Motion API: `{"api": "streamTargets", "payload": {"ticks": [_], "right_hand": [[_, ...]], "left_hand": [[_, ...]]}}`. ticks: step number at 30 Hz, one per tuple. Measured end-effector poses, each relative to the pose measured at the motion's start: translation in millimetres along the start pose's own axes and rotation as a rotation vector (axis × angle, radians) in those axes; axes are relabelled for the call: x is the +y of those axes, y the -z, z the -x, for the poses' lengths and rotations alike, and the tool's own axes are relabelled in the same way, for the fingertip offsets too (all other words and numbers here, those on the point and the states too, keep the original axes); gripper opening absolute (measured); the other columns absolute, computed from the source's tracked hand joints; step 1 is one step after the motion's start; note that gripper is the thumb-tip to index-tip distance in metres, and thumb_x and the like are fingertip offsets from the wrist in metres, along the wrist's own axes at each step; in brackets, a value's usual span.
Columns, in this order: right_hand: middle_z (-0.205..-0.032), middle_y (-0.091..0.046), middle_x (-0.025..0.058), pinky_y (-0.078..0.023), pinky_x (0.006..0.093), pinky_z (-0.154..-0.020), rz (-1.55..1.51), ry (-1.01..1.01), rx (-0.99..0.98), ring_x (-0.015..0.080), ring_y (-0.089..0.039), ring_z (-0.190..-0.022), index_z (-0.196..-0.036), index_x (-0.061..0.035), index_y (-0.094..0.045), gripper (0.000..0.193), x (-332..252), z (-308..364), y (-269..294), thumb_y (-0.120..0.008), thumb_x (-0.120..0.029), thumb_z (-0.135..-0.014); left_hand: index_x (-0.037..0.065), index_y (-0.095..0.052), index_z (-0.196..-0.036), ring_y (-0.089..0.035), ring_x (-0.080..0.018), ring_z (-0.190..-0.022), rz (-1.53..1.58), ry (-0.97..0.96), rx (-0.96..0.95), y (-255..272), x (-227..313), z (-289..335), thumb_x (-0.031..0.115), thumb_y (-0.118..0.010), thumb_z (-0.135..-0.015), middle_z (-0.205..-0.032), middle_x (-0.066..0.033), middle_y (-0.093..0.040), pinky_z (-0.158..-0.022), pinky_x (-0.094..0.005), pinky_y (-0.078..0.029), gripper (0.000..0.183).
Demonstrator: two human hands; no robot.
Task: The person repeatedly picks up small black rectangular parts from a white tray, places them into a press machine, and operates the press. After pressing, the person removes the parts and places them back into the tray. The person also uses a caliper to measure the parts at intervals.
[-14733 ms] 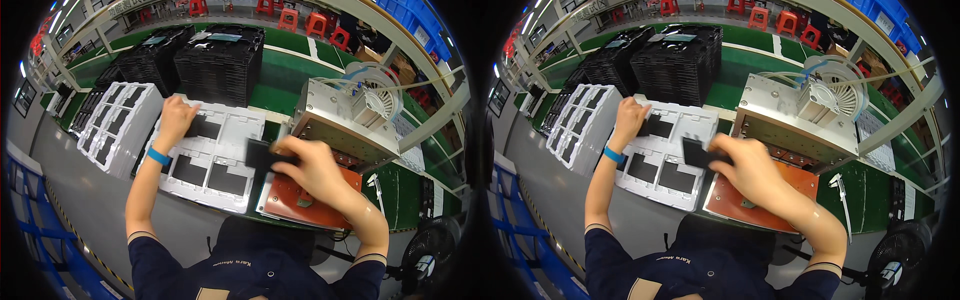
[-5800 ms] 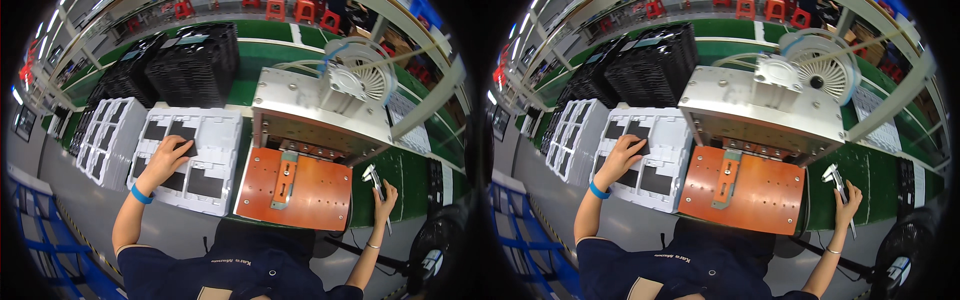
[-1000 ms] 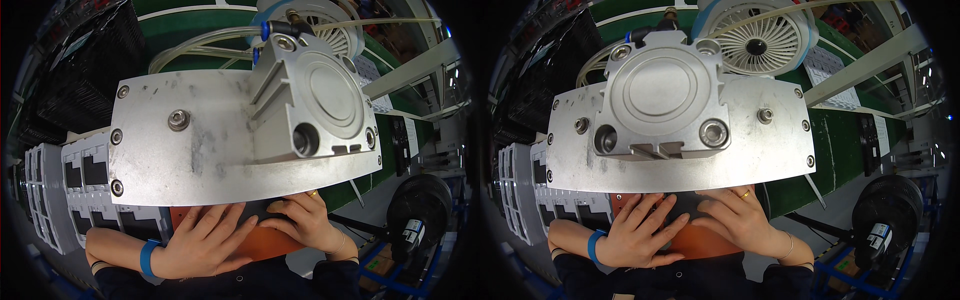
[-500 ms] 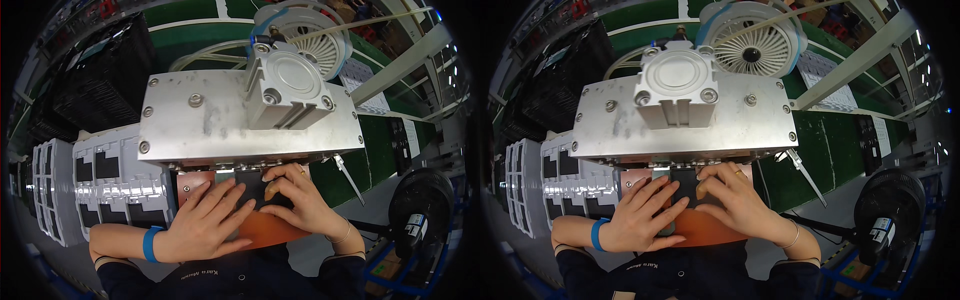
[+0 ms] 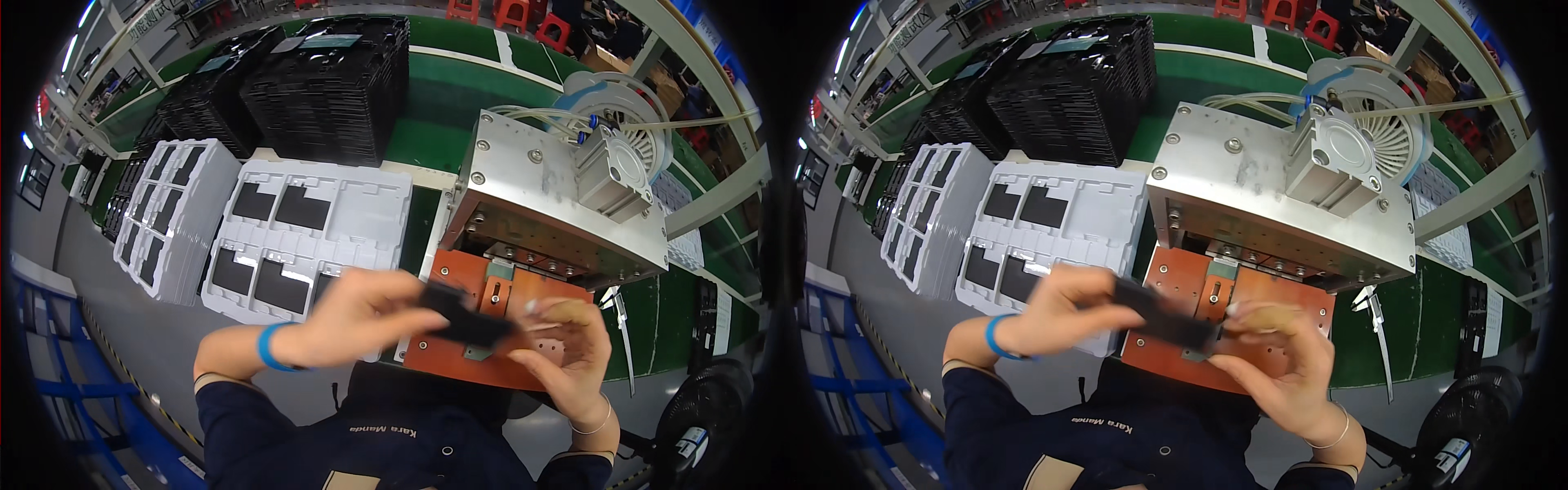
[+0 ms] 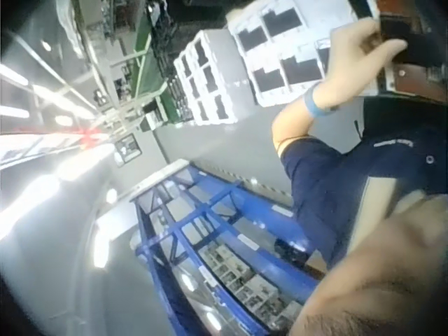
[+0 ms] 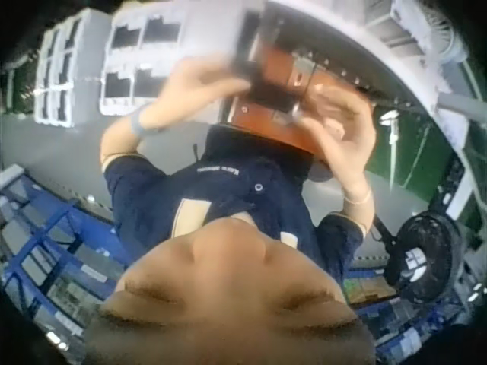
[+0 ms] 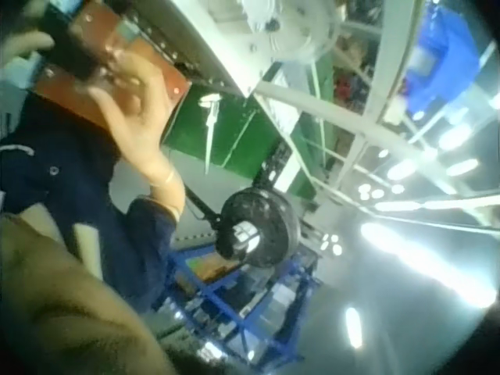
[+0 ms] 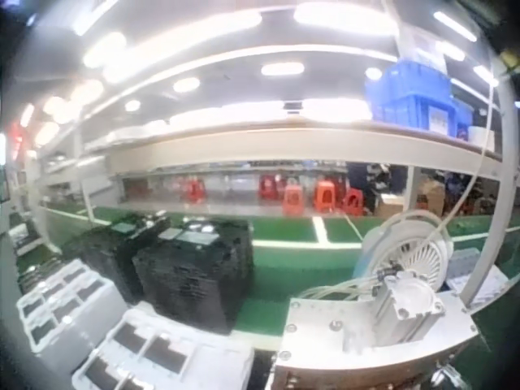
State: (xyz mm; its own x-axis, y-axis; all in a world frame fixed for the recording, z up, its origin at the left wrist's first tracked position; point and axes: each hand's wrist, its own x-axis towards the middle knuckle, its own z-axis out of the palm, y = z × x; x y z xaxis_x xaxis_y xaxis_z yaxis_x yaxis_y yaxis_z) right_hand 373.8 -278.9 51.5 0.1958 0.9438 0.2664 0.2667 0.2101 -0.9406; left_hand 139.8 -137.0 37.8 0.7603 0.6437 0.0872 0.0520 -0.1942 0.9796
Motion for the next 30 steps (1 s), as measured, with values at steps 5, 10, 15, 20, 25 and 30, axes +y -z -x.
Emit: {"api": "streamTargets", "payload": {"ticks": [5,10,15,20,25,30], "right_hand": [[-0.115,-0.066,0.0095,-0.055,0.0299,-0.080,0.132,-0.091,-0.119,0.0189,-0.065,-0.103,-0.111,-0.0017,-0.063,0.044,-3,-1,8,-0.084,-0.009,-0.073],[-0.106,-0.069,0.0101,-0.056,0.0300,-0.077,0.289,0.079,-0.328,0.0199,-0.066,-0.096,-0.102,-0.0018,-0.068,0.032,-18,-16,-13,-0.083,-0.008,-0.074],[-0.100,-0.068,0.0090,-0.054,0.0333,-0.073,0.357,0.239,-0.470,0.0244,-0.065,-0.088,-0.101,-0.0046,-0.068,0.025,-27,-44,-32,-0.077,-0.009,-0.079],[-0.097,-0.068,0.0120,-0.050,0.0401,-0.081,0.508,0.408,-0.458,0.0326,-0.063,-0.091,-0.107,-0.0057,-0.066,0.024,1,-103,-97,-0.069,-0.011,-0.084],[-0.107,-0.064,0.0148,-0.047,0.0438,-0.091,0.792,0.426,-0.488,0.0342,-0.056,-0.109,-0.108,-0.0016,-0.066,0.030,64,-173,-196,-0.069,-0.021,-0.085],[-0.119,-0.059,0.0156,-0.042,0.0441,-0.096,1.055,0.167,-0.490,0.0309,-0.044,-0.124,-0.111,0.0020,-0.066,0.063,79,-186,-254,-0.078,-0.049,-0.074]], "left_hand": [[0.000,-0.069,-0.104,-0.048,-0.0019,-0.061,-0.199,0.379,0.292,98,-30,-9,0.021,-0.063,-0.095,-0.070,0.0050,-0.058,-0.053,-0.0182,-0.037,0.024],[-0.002,-0.068,-0.113,-0.047,-0.0082,-0.055,-0.189,0.387,0.354,107,-91,-34,0.019,-0.072,-0.086,-0.067,0.0008,-0.055,-0.051,-0.0231,-0.039,0.034],[-0.003,-0.069,-0.105,-0.056,-0.0249,-0.067,-0.886,0.020,0.633,102,-67,-2,0.014,-0.078,-0.077,-0.076,-0.0110,-0.058,-0.059,-0.0349,-0.047,0.034],[0.005,-0.068,-0.086,-0.059,-0.0270,-0.080,-1.202,-0.279,0.463,104,-62,64,0.012,-0.078,-0.074,-0.079,-0.0066,-0.061,-0.063,-0.0380,-0.049,0.017],[0.006,-0.064,-0.083,-0.055,-0.0285,-0.091,-1.183,-0.313,0.276,93,-85,76,0.014,-0.077,-0.074,-0.083,-0.0066,-0.060,-0.085,-0.0397,-0.047,0.018],[0.007,-0.060,-0.080,-0.052,-0.0278,-0.089,-1.137,-0.263,0.272,99,-92,76,0.022,-0.076,-0.076,-0.080,-0.0063,-0.057,-0.091,-0.0422,-0.043,0.022]]}}
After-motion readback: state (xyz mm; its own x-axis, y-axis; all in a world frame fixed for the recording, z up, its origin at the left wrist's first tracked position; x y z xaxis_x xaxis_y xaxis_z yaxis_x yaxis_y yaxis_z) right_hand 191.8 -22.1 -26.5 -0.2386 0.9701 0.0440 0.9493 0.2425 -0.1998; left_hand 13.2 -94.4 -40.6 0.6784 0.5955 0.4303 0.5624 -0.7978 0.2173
